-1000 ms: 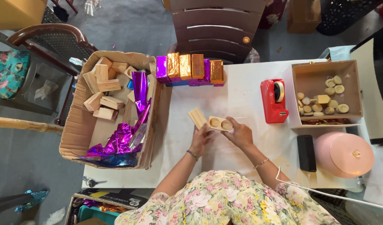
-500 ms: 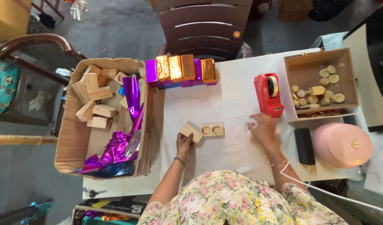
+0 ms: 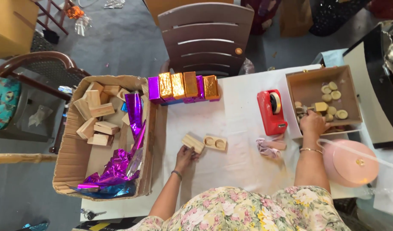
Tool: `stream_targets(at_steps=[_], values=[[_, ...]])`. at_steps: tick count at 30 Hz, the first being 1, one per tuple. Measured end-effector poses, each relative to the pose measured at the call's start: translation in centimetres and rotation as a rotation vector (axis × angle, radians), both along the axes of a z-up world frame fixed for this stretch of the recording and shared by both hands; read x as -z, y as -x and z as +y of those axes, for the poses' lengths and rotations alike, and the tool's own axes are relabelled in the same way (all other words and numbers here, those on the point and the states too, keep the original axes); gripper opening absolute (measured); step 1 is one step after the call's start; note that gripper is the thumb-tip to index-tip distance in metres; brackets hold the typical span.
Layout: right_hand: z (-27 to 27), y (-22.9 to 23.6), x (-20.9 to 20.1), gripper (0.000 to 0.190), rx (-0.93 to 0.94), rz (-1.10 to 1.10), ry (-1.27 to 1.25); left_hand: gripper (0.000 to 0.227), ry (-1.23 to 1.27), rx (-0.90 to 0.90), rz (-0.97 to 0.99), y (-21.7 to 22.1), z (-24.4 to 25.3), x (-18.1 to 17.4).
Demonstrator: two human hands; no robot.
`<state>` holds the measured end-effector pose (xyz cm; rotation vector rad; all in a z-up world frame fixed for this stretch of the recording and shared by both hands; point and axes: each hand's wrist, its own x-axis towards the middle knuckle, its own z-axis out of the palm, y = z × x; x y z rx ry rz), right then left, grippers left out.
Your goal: Wrapping small wooden blocks and other items in decorative foil and paper.
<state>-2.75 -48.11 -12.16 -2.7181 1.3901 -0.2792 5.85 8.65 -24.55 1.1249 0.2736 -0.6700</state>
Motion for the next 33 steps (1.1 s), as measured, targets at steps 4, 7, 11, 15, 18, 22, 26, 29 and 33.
stream_targets(at_steps=[4, 7, 11, 15, 18, 22, 26, 29, 33], values=[[-3.5, 0.7, 4.7, 0.033, -0.028, 0.028, -0.23, 0.031, -0.041, 0.026, -0.032, 0.4, -0.1, -2.1], [-4.3, 1.9, 5.9, 0.023, -0.1, -0.325, -0.06, 0.031, -0.123, 0.042, 0.013, 0.6, -0.2, -3.6], [-5.1, 2.3, 6.5, 0.026, -0.06, -0.066, 0.191, 0.029, -0.097, 0.063, -0.006, 0.9, 0.0, -3.9], [-4.6, 1.1, 3.4, 0.039, 0.0, 0.133, 0.061, 0.028, -0.106, 0.082, -0.016, 0.8, 0.0, -2.5], [-4.7, 1.3, 4.4, 0.033, 0.005, 0.126, 0.225, 0.027, -0.11, 0.085, -0.042, 0.9, -0.1, -2.7], [-5.0, 0.8, 2.8, 0.044, 0.018, 0.268, 0.004, 0.026, -0.122, 0.104, -0.061, 0.8, -0.1, -2.7], [-6.0, 0.7, 2.4, 0.047, -0.007, 0.293, -0.052, 0.026, -0.154, 0.091, -0.057, 0.8, -0.3, -3.1], [-6.4, 0.9, 2.4, 0.043, -0.013, 0.353, -0.113, 0.026, -0.159, 0.092, -0.047, 0.9, -0.2, -2.8], [-5.7, 2.1, 3.0, 0.035, -0.097, 0.291, 0.008, 0.025, -0.146, 0.086, -0.064, 0.7, -0.2, -2.0]])
